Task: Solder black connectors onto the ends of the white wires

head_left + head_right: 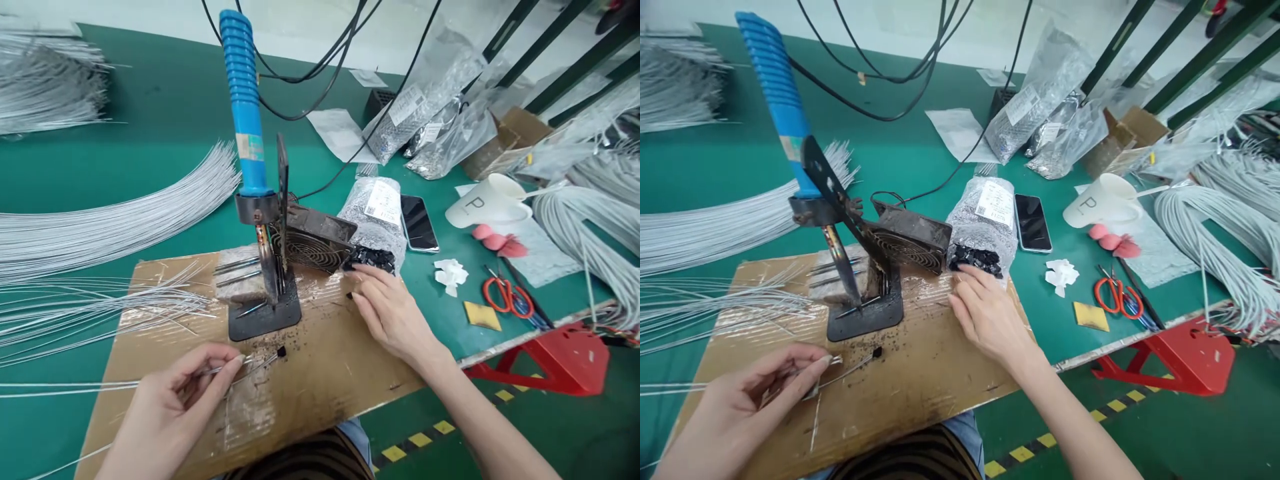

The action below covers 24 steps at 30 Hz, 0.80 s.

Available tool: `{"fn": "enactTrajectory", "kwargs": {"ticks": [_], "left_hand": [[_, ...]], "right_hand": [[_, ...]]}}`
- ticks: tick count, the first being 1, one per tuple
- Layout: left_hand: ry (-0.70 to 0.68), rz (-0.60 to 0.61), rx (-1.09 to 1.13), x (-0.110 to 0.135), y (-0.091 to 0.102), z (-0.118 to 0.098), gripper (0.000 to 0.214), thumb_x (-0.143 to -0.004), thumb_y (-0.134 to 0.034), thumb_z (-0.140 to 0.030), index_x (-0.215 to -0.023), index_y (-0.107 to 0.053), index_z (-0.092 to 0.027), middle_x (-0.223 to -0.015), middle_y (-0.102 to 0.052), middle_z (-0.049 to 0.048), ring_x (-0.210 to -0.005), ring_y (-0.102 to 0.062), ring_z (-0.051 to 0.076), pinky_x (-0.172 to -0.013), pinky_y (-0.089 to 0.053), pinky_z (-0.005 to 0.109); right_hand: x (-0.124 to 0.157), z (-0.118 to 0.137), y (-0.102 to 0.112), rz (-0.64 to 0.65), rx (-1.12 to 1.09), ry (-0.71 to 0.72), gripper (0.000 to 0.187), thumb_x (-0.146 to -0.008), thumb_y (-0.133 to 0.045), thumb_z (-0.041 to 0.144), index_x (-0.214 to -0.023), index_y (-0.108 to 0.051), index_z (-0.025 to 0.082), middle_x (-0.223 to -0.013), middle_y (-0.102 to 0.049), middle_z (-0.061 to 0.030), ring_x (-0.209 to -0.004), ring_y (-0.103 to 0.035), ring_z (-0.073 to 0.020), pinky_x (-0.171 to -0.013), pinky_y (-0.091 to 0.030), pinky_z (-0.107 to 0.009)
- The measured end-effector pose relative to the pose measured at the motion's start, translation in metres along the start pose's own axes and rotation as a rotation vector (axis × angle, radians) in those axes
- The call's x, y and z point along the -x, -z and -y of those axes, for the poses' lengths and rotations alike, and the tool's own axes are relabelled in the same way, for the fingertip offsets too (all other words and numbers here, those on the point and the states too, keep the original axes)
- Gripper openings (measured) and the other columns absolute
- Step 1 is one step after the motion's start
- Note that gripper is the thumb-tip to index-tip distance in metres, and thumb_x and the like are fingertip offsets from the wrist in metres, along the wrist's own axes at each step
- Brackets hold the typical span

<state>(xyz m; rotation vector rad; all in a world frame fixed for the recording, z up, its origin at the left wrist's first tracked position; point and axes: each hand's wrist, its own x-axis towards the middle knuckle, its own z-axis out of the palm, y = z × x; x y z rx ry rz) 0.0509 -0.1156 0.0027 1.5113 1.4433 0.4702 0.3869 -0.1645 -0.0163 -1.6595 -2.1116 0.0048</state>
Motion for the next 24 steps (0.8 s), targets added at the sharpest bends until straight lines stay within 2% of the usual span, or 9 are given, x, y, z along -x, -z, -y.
{"fn": "enactTrajectory", "kwargs": {"ticks": [3,7,11,17,19,21,24], "left_hand": [[-0.016,0.037,-0.014,-0.004,0.002,0.004,0.043,-0.082,-0.081,-0.067,-0.088,-0.083,-0.024,-0.086,-0.082,0.0045,-0.074,-0.075,0.022,-0.062,-0.059,0.023],[-0.016,0.013,-0.011,-0.007,0.004,0.007,0.044,-0.080,-0.082,-0.068,-0.085,-0.084,-0.025,-0.089,-0.084,0.0049,-0.076,-0.078,0.023,-0.068,-0.063,0.022],[-0.017,0.042,-0.022,-0.008,0.004,0.006,0.044,-0.079,-0.084,-0.067,-0.087,-0.084,-0.024,-0.087,-0.084,0.0045,-0.074,-0.077,0.023,-0.063,-0.062,0.023],[0.024,-0.034,0.002,-0.001,-0.006,-0.003,0.040,-0.083,-0.081,-0.065,-0.092,-0.080,-0.026,-0.085,-0.081,0.0016,-0.077,-0.071,0.021,-0.055,-0.048,0.022],[0.031,-0.033,-0.001,0.000,-0.008,-0.004,0.039,-0.083,-0.081,-0.064,-0.092,-0.080,-0.027,-0.087,-0.082,0.0012,-0.079,-0.071,0.021,-0.054,-0.046,0.022],[0.025,-0.024,-0.007,-0.001,-0.007,-0.005,0.037,-0.083,-0.081,-0.063,-0.092,-0.081,-0.027,-0.089,-0.083,0.0012,-0.081,-0.072,0.022,-0.056,-0.047,0.022],[-0.011,0.011,-0.022,-0.003,-0.006,-0.008,0.034,-0.083,-0.082,-0.060,-0.089,-0.082,-0.027,-0.086,-0.083,0.0014,-0.077,-0.072,0.022,-0.062,-0.053,0.024]], "right_hand": [[-0.017,-0.017,-0.006,0.022,0.004,0.000,0.023,-0.116,-0.046,0.025,-0.108,-0.067,0.020,-0.135,-0.077,-0.0179,-0.150,-0.057,-0.0345,-0.120,-0.055,-0.057],[-0.024,-0.025,-0.010,0.047,0.007,-0.003,0.023,-0.116,-0.045,0.027,-0.108,-0.066,0.020,-0.132,-0.077,-0.0168,-0.147,-0.059,-0.0372,-0.118,-0.054,-0.059],[-0.007,-0.014,-0.009,0.039,-0.014,-0.011,0.023,-0.116,-0.045,0.025,-0.108,-0.066,0.019,-0.129,-0.078,-0.0168,-0.142,-0.062,-0.0369,-0.115,-0.056,-0.060],[0.024,0.008,-0.005,-0.033,-0.077,0.002,0.020,-0.114,-0.048,0.021,-0.109,-0.067,0.021,-0.129,-0.080,-0.0136,-0.142,-0.063,-0.0335,-0.114,-0.058,-0.056],[0.029,0.013,-0.004,-0.092,-0.089,-0.010,0.025,-0.114,-0.045,0.020,-0.112,-0.069,0.021,-0.122,-0.081,-0.0115,-0.132,-0.068,-0.0311,-0.108,-0.060,-0.052],[0.028,0.015,-0.003,-0.159,-0.081,-0.053,0.030,-0.115,-0.042,0.016,-0.112,-0.071,0.021,-0.107,-0.082,-0.0098,-0.112,-0.072,-0.0278,-0.098,-0.061,-0.047],[0.017,0.015,-0.006,-0.221,-0.029,-0.147,0.028,-0.114,-0.048,0.016,-0.102,-0.073,0.020,-0.087,-0.075,-0.0073,-0.085,-0.066,-0.0242,-0.080,-0.057,-0.040]]}}
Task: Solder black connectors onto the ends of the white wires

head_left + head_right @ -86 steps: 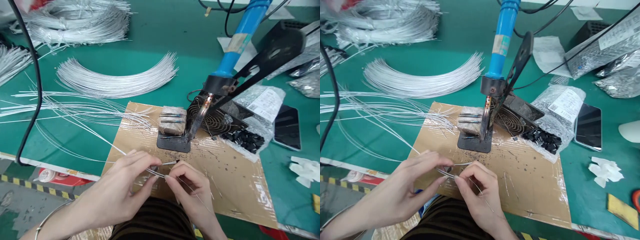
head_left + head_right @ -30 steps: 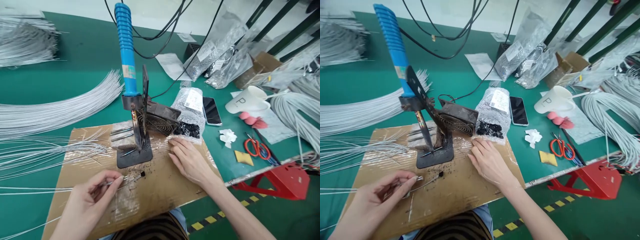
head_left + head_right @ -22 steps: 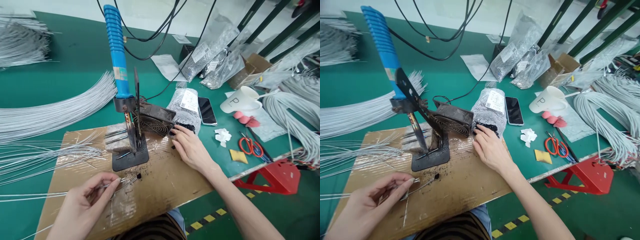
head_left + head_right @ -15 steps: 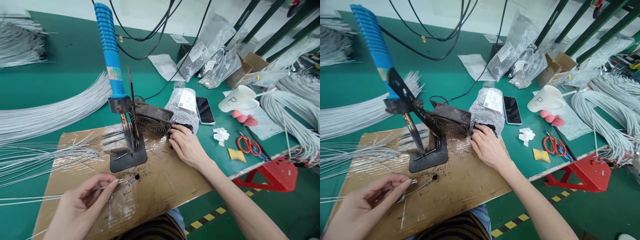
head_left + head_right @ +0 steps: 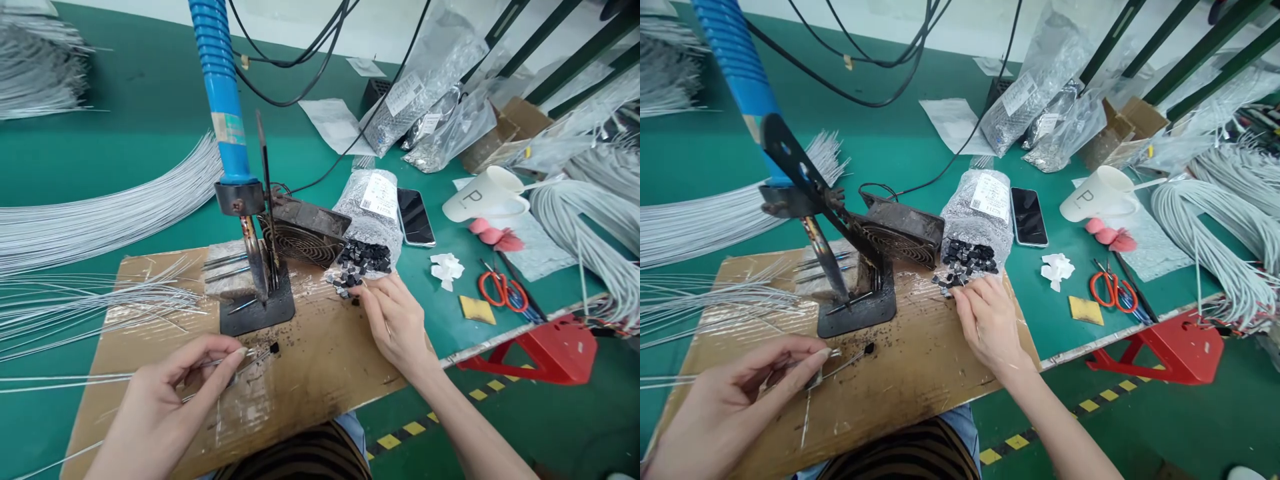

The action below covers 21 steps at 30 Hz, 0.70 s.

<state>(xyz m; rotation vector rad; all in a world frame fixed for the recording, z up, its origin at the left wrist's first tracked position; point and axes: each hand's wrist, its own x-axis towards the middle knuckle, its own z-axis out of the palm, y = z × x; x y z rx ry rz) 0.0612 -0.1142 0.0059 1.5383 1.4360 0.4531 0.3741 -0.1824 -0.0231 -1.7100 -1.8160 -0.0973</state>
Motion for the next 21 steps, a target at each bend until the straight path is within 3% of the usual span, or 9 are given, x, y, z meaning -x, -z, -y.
{"fn": "enactTrajectory", "kwargs": {"ticks": [5,10,15,21], "left_hand": [[0.013,-0.061,0.034,0.006,-0.004,-0.014,0.027,-0.086,-0.080,-0.053,-0.086,-0.081,-0.026,-0.085,-0.082,0.0011,-0.074,-0.069,0.019,-0.065,-0.051,0.025],[-0.034,-0.012,0.055,0.009,-0.006,-0.017,0.023,-0.092,-0.074,-0.043,-0.088,-0.081,-0.022,-0.076,-0.074,0.0021,-0.062,-0.059,0.015,-0.057,-0.043,0.025],[-0.064,0.011,0.095,0.009,-0.004,-0.007,0.023,-0.096,-0.073,-0.042,-0.093,-0.081,-0.020,-0.079,-0.073,0.0045,-0.063,-0.056,0.015,-0.053,-0.038,0.024],[-0.049,0.027,0.101,0.013,-0.006,-0.010,0.022,-0.096,-0.074,-0.041,-0.090,-0.081,-0.021,-0.071,-0.066,-0.0003,-0.059,-0.047,0.012,-0.055,-0.034,0.025]], "right_hand": [[-0.024,-0.001,-0.022,0.046,0.144,-0.053,0.020,-0.108,-0.068,0.031,-0.096,-0.075,0.018,-0.085,-0.070,-0.0080,-0.084,-0.061,-0.0278,-0.075,-0.048,-0.040],[-0.031,-0.001,-0.036,0.115,0.231,-0.069,0.026,-0.106,-0.065,0.031,-0.086,-0.072,0.016,-0.081,-0.065,-0.0110,-0.083,-0.056,-0.0326,-0.073,-0.040,-0.042],[-0.026,0.001,-0.033,0.124,0.220,-0.044,0.016,-0.099,-0.063,0.020,-0.087,-0.072,0.016,-0.076,-0.065,-0.0075,-0.077,-0.058,-0.0288,-0.072,-0.039,-0.040],[-0.020,0.014,-0.020,-0.001,0.108,-0.135,0.013,-0.097,-0.065,0.022,-0.087,-0.072,0.021,-0.074,-0.072,-0.0012,-0.068,-0.066,-0.0208,-0.070,-0.048,-0.035]]}}
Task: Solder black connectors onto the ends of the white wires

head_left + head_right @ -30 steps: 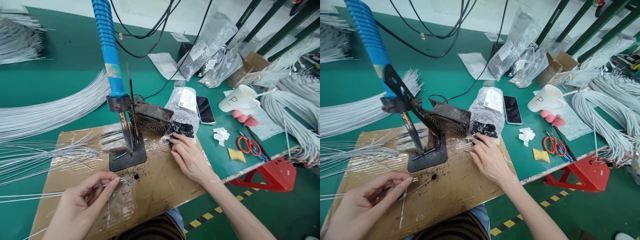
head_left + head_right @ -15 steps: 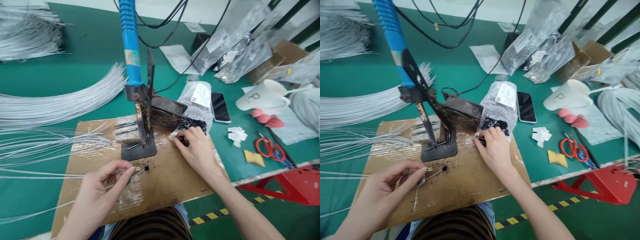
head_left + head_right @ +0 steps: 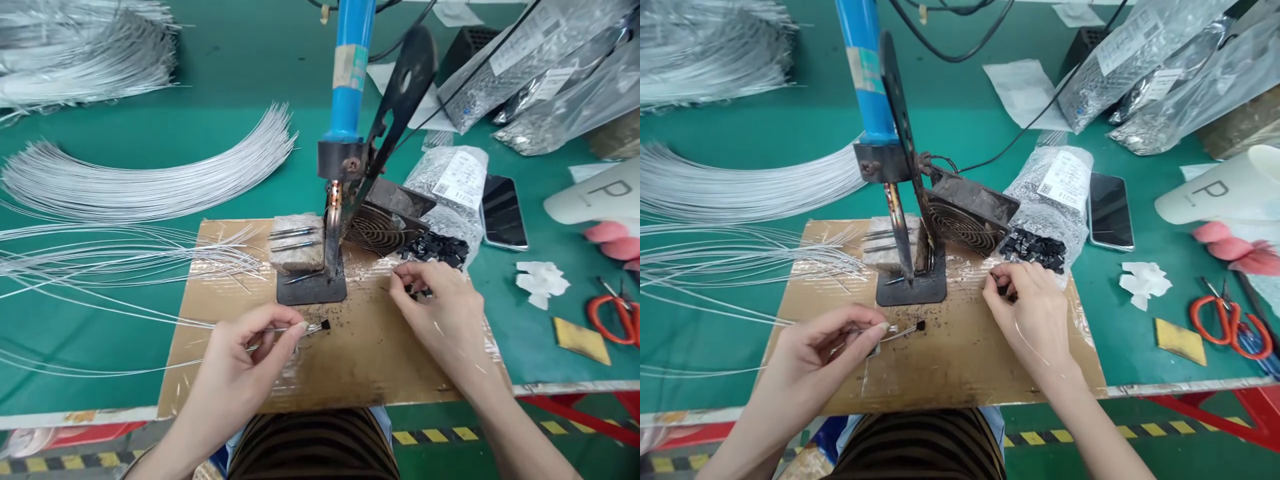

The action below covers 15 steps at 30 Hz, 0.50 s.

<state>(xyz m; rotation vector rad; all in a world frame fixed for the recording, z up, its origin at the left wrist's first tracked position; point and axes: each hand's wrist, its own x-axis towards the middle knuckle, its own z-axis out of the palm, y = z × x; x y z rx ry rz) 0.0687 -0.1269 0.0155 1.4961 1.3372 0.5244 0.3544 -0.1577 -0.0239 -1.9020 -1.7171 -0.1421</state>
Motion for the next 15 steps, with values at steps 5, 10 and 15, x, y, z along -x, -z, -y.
{"fn": "enactTrajectory", "kwargs": {"ticks": [5,10,15], "left_hand": [[0.056,-0.099,0.045,0.003,-0.006,-0.010,0.016,-0.091,-0.076,-0.037,-0.087,-0.083,-0.023,-0.079,-0.074,0.0009,-0.063,-0.053,0.012,-0.061,-0.037,0.027],[0.055,-0.115,0.053,0.003,-0.009,-0.014,0.015,-0.090,-0.077,-0.035,-0.085,-0.083,-0.022,-0.077,-0.074,0.0016,-0.064,-0.054,0.013,-0.060,-0.037,0.027],[0.044,-0.082,0.053,0.001,-0.007,-0.011,0.015,-0.091,-0.077,-0.036,-0.086,-0.081,-0.022,-0.079,-0.074,0.0024,-0.066,-0.058,0.014,-0.060,-0.040,0.026]], "right_hand": [[0.015,0.016,0.011,-0.012,-0.297,-0.274,0.007,-0.099,-0.072,0.028,-0.098,-0.077,0.023,-0.081,-0.078,0.0010,-0.069,-0.073,-0.0158,-0.071,-0.058,-0.028],[0.032,0.034,0.015,0.052,-0.675,-0.556,0.012,-0.098,-0.080,0.037,-0.104,-0.082,0.027,-0.084,-0.078,-0.0001,-0.071,-0.073,-0.0171,-0.073,-0.063,-0.030],[0.035,0.056,0.019,0.076,-0.883,-0.680,0.010,-0.096,-0.083,0.038,-0.098,-0.083,0.028,-0.076,-0.074,0.0015,-0.064,-0.068,-0.0140,-0.063,-0.060,-0.024]]}}
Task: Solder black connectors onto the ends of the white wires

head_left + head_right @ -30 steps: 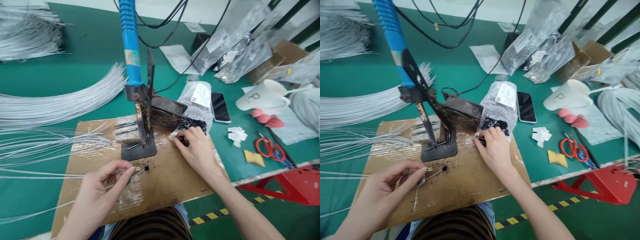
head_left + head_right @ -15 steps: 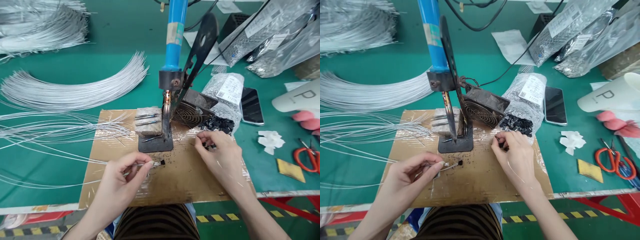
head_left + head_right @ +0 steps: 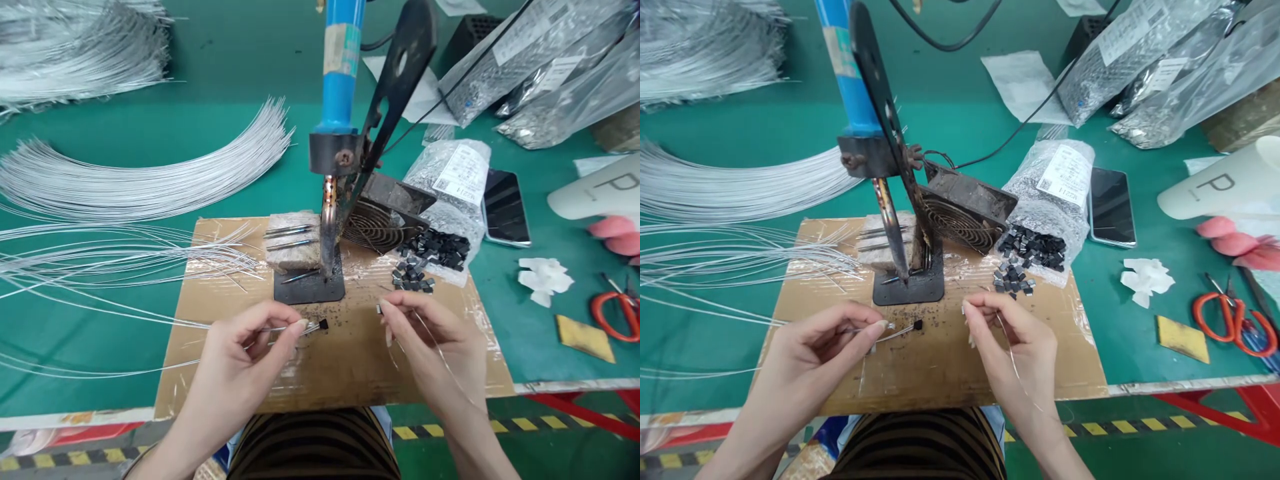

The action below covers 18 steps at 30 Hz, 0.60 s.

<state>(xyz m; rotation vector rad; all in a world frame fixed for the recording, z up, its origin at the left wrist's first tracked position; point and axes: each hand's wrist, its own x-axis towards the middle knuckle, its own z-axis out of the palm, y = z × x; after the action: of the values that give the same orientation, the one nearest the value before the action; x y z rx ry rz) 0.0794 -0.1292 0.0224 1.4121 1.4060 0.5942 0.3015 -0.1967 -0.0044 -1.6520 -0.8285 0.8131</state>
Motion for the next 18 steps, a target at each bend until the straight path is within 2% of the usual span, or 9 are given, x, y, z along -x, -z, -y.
{"fn": "enactTrajectory", "kwargs": {"ticks": [5,9,13,18], "left_hand": [[-0.022,0.001,-0.031,-0.002,0.003,0.003,0.017,-0.094,-0.074,-0.036,-0.087,-0.079,-0.021,-0.076,-0.072,0.0022,-0.063,-0.055,0.013,-0.056,-0.036,0.025],[-0.043,0.049,-0.047,-0.002,0.002,0.000,0.018,-0.095,-0.073,-0.036,-0.086,-0.078,-0.021,-0.070,-0.066,-0.0004,-0.058,-0.048,0.012,-0.053,-0.031,0.025],[-0.005,-0.001,-0.021,0.000,-0.001,-0.006,0.015,-0.093,-0.074,-0.033,-0.085,-0.078,-0.021,-0.071,-0.067,-0.0012,-0.060,-0.051,0.012,-0.057,-0.035,0.025],[-0.009,-0.009,-0.025,0.001,-0.002,-0.010,0.016,-0.093,-0.075,-0.032,-0.082,-0.078,-0.020,-0.066,-0.065,-0.0018,-0.058,-0.052,0.012,-0.055,-0.036,0.024]], "right_hand": [[0.010,0.006,-0.013,0.079,-0.127,-0.033,0.004,-0.098,-0.080,0.030,-0.098,-0.084,0.028,-0.072,-0.074,0.0036,-0.061,-0.068,-0.0106,-0.063,-0.059,-0.020],[0.014,0.004,-0.024,0.146,-0.234,-0.064,0.004,-0.098,-0.081,0.028,-0.098,-0.085,0.029,-0.073,-0.077,0.0036,-0.061,-0.071,-0.0097,-0.062,-0.060,-0.017],[0.015,0.004,-0.035,0.186,-0.320,-0.103,0.004,-0.097,-0.083,0.029,-0.096,-0.085,0.026,-0.072,-0.077,0.0021,-0.059,-0.071,-0.0104,-0.059,-0.061,-0.017],[0.015,0.007,-0.042,0.187,-0.345,-0.083,0.007,-0.097,-0.082,0.030,-0.095,-0.085,0.024,-0.071,-0.077,0.0004,-0.058,-0.072,-0.0135,-0.058,-0.063,-0.023]]}}
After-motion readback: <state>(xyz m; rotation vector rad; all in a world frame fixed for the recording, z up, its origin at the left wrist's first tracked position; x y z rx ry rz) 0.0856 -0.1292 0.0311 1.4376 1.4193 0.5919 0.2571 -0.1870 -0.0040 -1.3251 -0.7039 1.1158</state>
